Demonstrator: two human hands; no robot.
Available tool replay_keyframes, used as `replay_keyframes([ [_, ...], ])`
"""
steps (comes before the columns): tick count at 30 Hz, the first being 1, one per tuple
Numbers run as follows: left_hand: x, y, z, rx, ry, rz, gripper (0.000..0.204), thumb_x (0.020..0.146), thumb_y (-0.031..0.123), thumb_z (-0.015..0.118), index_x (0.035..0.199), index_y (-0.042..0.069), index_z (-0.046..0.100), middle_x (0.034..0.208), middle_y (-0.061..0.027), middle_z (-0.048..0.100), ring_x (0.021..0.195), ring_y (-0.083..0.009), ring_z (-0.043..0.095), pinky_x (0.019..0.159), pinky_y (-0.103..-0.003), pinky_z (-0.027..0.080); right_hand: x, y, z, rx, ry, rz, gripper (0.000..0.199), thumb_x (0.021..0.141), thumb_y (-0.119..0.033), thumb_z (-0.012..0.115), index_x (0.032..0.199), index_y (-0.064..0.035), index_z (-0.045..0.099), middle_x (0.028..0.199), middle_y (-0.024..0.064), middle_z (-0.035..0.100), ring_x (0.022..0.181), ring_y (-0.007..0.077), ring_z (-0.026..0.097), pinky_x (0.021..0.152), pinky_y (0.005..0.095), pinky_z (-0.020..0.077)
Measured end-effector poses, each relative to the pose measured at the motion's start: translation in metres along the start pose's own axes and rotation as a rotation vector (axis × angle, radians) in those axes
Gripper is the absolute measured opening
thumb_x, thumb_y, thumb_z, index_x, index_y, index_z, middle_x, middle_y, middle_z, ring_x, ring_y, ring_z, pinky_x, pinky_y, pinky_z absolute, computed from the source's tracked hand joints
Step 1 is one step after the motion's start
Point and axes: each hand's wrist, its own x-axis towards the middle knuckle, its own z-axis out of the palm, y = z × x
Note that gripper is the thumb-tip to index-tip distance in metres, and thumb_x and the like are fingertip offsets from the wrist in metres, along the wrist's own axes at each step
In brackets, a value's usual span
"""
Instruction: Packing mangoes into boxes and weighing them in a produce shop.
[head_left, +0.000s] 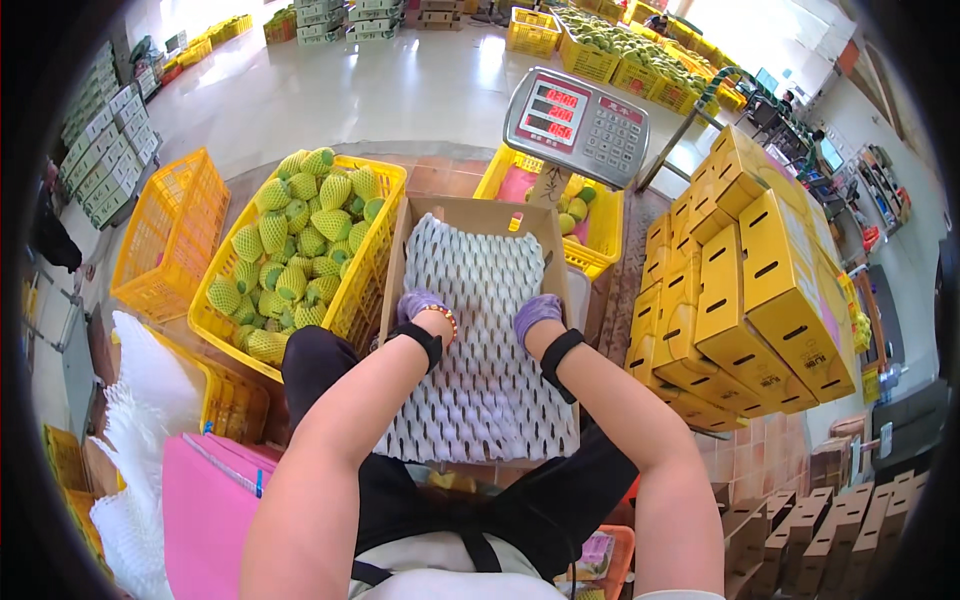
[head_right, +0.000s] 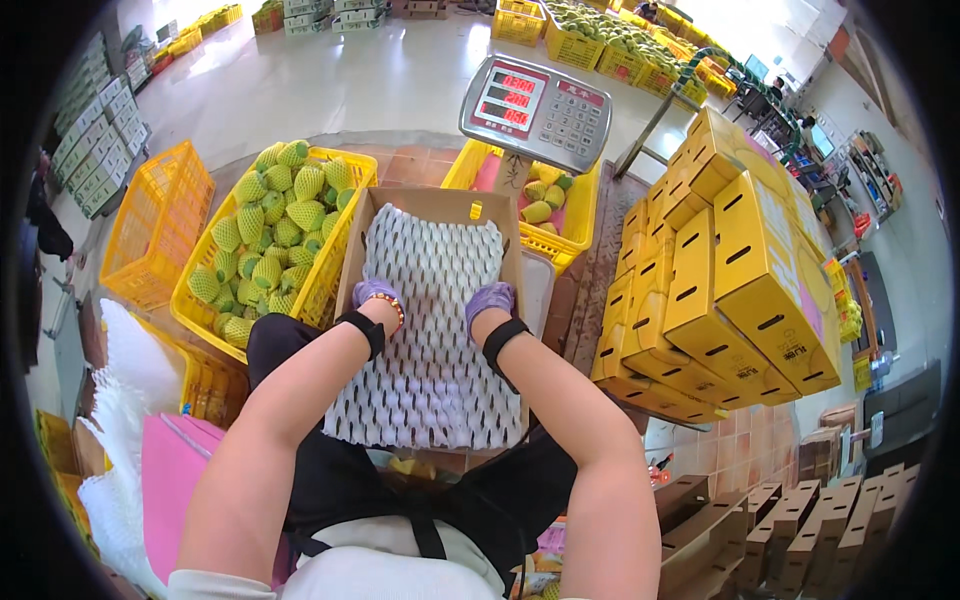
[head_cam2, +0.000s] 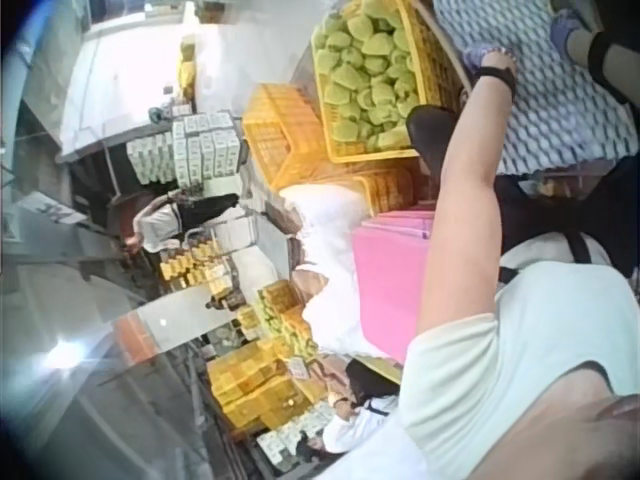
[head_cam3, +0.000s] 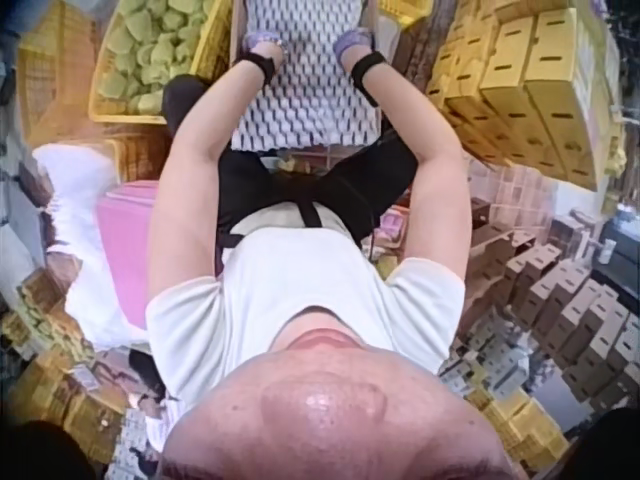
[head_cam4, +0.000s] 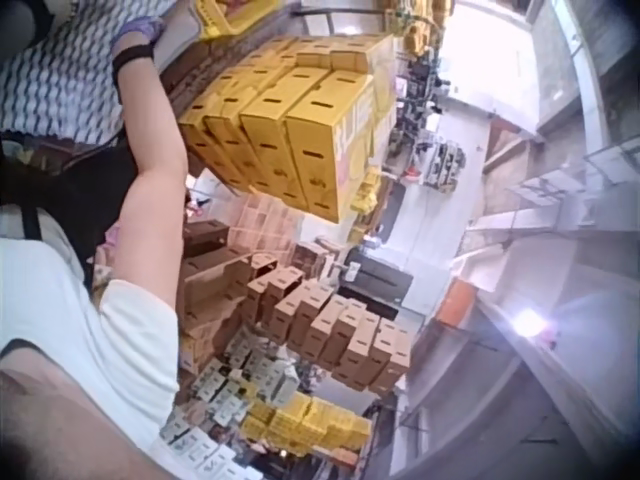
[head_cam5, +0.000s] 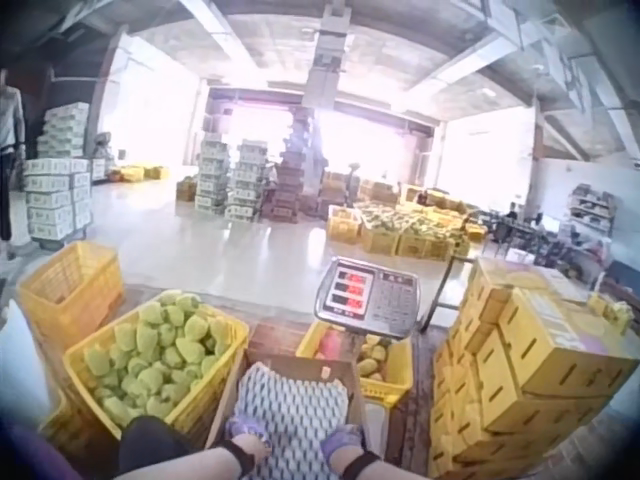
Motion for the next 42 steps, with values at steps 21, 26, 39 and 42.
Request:
replay_keyframes([
  [21, -0.090, 0.037, 0.054, -0.335, 0.232, 0.729, 0.044, 0.073, 0.026, 0.060, 0.113, 0.008, 0.053, 0.102, -0.0151, 0.059, 0.092, -0.0336, 0.059, 0.071, -0.044, 0.048, -0.110, 0.050, 0.055, 0.894, 0.211, 0.374, 0.059, 0.078, -0.018, 0.056, 0.128, 0.0021, 0.032, 0.105, 0.0277, 0.057, 0.098, 0.0405, 0.056, 0.084, 0.0430, 0.0451],
  [26, -0.217, -0.080, 0.081, -0.973, 0.990, 0.476, 0.035, 0.075, 0.020, 0.064, 0.104, 0.003, 0.058, 0.100, -0.0147, 0.059, 0.095, -0.0308, 0.057, 0.082, -0.038, 0.046, -0.136, 0.063, 0.093, 1.089, 0.348, 0.219, 0.079, 0.077, -0.011, 0.063, 0.141, -0.0079, 0.017, 0.109, 0.0220, 0.058, 0.094, 0.0297, 0.061, 0.076, 0.0325, 0.0488],
  [39, -0.351, -0.119, 0.251, -0.749, 0.132, -0.635, 0.037, 0.058, 0.034, 0.075, 0.075, 0.006, 0.058, 0.071, -0.0124, 0.060, 0.072, -0.0311, 0.058, 0.065, -0.041, 0.045, -0.102, 0.056, 0.111, 1.090, 0.314, 0.281, 0.078, 0.077, -0.009, 0.063, 0.141, -0.0106, 0.018, 0.102, 0.0242, 0.058, 0.089, 0.0310, 0.060, 0.075, 0.0330, 0.0469],
  [42, -0.353, -0.131, 0.250, -0.834, 0.052, -0.586, 0.030, 0.062, 0.031, 0.070, 0.076, 0.007, 0.060, 0.070, -0.0131, 0.059, 0.072, -0.0309, 0.059, 0.067, -0.041, 0.045, -0.104, 0.054, 0.114, 1.202, 0.348, 0.222, 0.078, 0.077, -0.011, 0.064, 0.140, -0.0088, 0.018, 0.100, 0.0228, 0.059, 0.086, 0.0306, 0.060, 0.075, 0.0322, 0.0468],
])
